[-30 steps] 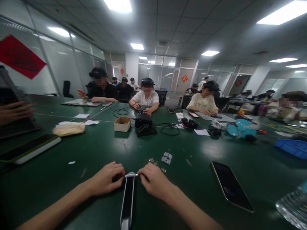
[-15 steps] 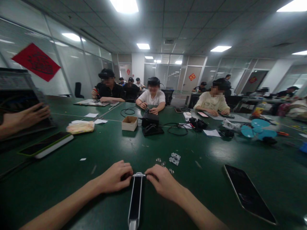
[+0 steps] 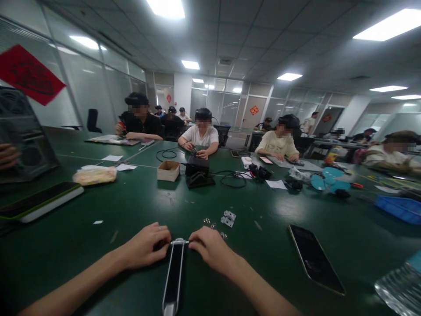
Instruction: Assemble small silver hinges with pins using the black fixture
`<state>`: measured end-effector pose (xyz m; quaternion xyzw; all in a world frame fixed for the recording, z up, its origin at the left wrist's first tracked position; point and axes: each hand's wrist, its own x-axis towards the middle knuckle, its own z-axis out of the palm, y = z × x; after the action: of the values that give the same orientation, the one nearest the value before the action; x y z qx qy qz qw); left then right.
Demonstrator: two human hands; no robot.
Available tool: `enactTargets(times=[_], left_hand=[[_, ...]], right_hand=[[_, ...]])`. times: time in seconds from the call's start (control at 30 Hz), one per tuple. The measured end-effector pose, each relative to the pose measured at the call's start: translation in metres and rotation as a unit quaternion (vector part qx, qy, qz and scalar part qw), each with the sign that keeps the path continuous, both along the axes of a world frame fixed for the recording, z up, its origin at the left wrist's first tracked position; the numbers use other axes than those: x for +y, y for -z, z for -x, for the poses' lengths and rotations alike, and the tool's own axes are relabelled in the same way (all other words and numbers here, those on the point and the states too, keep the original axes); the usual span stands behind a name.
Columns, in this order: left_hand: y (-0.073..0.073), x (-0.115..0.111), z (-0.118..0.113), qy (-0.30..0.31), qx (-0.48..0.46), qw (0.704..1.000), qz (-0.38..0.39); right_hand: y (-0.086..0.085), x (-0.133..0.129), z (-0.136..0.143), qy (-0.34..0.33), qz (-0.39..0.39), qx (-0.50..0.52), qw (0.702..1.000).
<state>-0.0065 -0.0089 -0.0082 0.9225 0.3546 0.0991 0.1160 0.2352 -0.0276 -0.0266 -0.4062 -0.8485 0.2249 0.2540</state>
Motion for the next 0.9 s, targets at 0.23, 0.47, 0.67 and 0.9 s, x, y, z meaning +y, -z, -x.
enactTargets(times=[0.23,0.47,0.67,0.9], left_hand=[[0.004,0.002,0.001,0.009,-0.008,1.000,0.001],[0.001,0.000,0.001,0.007,-0.002,1.000,0.003],[0.002,0.000,0.000,0.005,0.005,1.000,-0.002],[0.001,0.000,0.000,0.002,0.000,1.000,0.000]], right_hand=[[-0.003,-0.001,0.004,-0.002,-0.029,-0.011,1.000],[-0.002,-0.002,0.008,0.009,-0.030,-0.016,0.999],[0.001,-0.002,0.009,0.015,-0.033,0.002,0.999],[0.003,-0.003,0.011,0.017,-0.061,0.000,0.998]])
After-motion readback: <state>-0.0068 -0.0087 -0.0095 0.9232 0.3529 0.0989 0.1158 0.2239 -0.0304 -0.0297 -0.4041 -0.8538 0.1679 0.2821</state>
